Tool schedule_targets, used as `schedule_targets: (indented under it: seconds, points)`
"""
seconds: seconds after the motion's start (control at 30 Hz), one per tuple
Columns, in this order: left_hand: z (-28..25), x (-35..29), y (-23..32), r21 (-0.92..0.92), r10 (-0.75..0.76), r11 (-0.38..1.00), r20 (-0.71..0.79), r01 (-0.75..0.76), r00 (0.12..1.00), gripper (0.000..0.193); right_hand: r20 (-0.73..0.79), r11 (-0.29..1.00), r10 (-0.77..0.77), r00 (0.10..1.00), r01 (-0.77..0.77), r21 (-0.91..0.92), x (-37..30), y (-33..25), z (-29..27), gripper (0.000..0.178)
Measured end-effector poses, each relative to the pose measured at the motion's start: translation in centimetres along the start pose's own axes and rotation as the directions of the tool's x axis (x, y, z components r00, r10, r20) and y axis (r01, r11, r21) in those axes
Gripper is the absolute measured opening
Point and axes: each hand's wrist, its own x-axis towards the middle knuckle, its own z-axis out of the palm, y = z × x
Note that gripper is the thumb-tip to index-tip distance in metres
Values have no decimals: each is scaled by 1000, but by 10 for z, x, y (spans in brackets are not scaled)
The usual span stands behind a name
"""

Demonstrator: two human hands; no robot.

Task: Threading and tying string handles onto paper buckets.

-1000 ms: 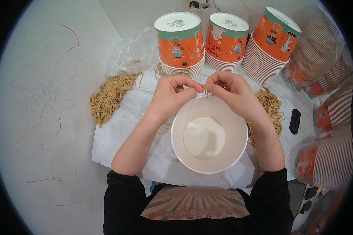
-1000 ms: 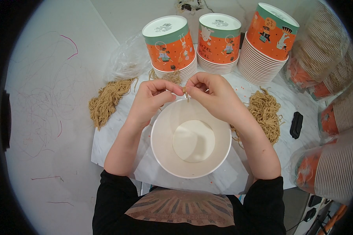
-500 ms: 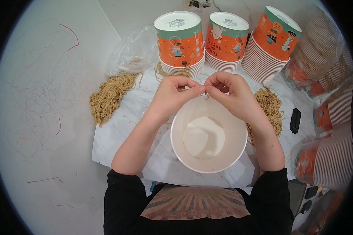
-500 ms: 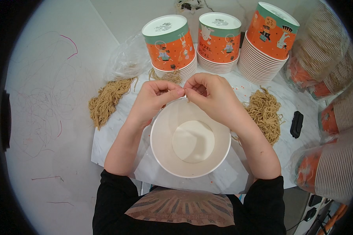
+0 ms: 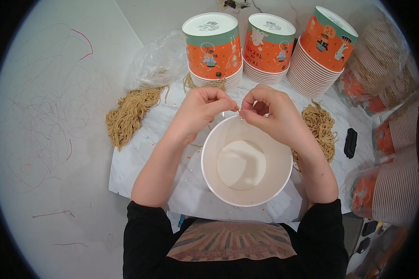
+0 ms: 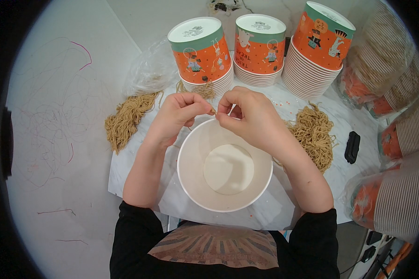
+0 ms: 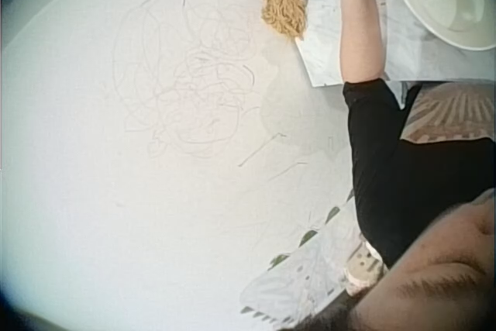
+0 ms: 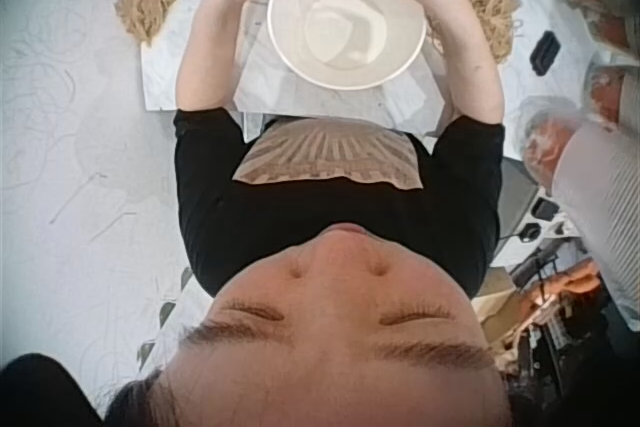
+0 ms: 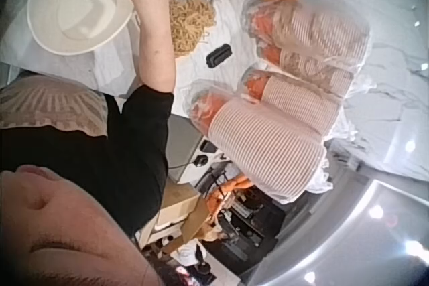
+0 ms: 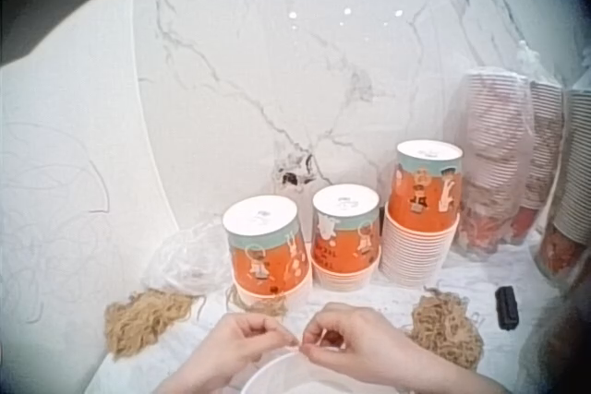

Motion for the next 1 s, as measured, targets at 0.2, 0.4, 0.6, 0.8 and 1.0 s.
schedule_targets:
  seconds: [0.2, 0.4, 0.6, 0.8, 1.0]
  points:
    - [-8, 0, 6, 45, 5, 999, 21, -6, 1000, 7, 0, 997, -20, 1000, 20, 73, -1, 0, 0, 13]
    - [-12, 4, -4, -4, 135, 991, 69, -135, 988, 6, 126, 999, -9, 992, 2, 52, -1, -3, -5, 8]
    - [-5, -3, 5, 424, 252, 874, 19, -236, 968, 4, 138, 993, -84, 987, 71, 97, -1, 3, -2, 11]
    - [4, -6, 5, 512, 421, 774, 24, -373, 907, 12, 232, 992, -98, 968, 77, 97, 1, 5, -5, 3]
    - [8, -4, 4, 560, 483, 709, 58, -428, 874, 12, 224, 988, -107, 969, 79, 130, 1, 5, -7, 12]
